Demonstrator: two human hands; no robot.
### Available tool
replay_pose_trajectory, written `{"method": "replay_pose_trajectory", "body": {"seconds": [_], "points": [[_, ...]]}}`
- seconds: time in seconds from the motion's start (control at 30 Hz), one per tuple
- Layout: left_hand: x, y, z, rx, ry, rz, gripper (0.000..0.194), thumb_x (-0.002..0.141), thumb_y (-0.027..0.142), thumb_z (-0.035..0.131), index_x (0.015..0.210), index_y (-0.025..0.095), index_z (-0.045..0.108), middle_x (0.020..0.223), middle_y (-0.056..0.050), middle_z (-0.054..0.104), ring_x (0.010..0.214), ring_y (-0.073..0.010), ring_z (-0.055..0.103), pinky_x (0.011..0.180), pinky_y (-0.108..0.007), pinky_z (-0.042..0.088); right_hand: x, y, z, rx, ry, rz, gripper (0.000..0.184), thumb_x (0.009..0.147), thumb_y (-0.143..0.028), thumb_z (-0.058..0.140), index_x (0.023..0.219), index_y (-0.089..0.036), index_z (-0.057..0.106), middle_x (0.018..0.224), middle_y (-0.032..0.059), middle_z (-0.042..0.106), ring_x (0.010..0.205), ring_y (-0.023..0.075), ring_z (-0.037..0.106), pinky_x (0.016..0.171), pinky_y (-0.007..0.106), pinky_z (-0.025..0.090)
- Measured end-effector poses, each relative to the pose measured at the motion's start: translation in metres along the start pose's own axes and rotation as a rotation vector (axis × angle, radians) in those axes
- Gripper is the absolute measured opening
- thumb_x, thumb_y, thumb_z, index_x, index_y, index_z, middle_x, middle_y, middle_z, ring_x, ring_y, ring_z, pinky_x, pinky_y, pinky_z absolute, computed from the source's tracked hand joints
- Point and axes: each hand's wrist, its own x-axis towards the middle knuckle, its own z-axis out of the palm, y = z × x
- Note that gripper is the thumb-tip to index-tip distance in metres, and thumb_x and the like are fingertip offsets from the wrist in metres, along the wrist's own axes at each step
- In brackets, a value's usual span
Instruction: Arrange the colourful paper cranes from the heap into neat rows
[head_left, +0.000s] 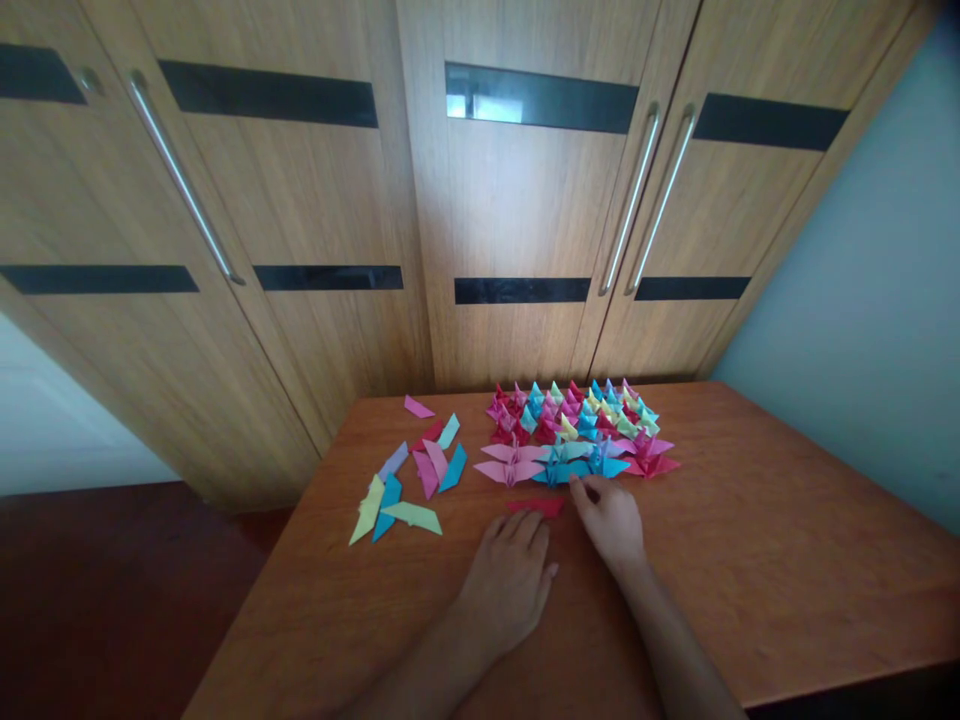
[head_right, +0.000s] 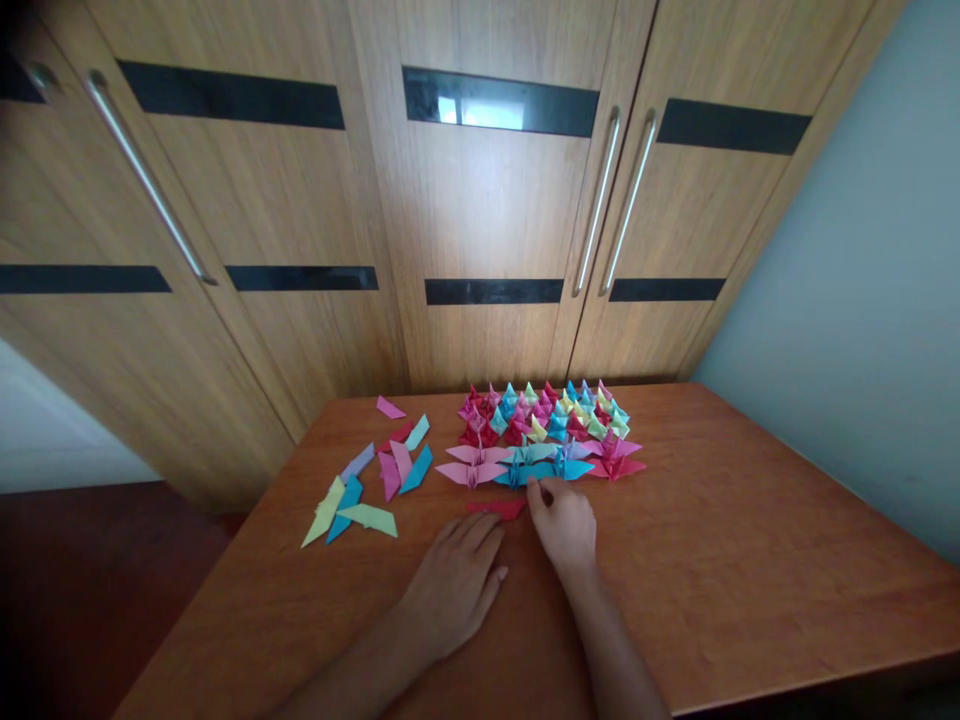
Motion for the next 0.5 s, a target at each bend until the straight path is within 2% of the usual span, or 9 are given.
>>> {"method": "replay_pose_trajectory", "body": {"seconds": [0.1,0.2,0.5], "points": [[0.001,-0.003,-0.001,0.01,0.001,-0.019,0.036,0.089,0.028,0.043,0.122,0.016,0.05,0.13,-0.011,0.051,0.12,-0.0267,0.045,0.103,-0.044,0.033,-0.002,-0.003,0.001,-0.098,-0.117,0.036,0.041,0.089,-0.043,0.037,0.063,-0.022,0.061,0.062,0.0017,0.063,0.059,0.0146,0.056,0.053,0.024,0.028],[0.002,-0.005,-0.001,0.0,-0.006,-0.024,0.037,0.089,0.028,0.043,0.123,0.016,0.05,0.132,-0.011,0.05,0.122,-0.0269,0.043,0.103,-0.044,0.033,-0.003,-0.006,0.002,-0.173,-0.213,0.032,0.037,0.088,-0.042,0.04,0.067,-0.023,0.063,0.071,0.0029,0.066,0.065,0.0152,0.059,0.053,0.023,0.027],[0.003,-0.007,-0.001,-0.046,0.005,0.002,0.037,0.088,0.027,0.045,0.124,0.019,0.048,0.136,-0.01,0.045,0.127,-0.0258,0.038,0.107,-0.044,0.03,-0.003,-0.011,-0.002,-0.259,-0.335,0.047,0.036,0.089,-0.042,0.039,0.071,-0.024,0.065,0.079,0.0041,0.069,0.075,0.017,0.062,0.057,0.023,0.032]]}}
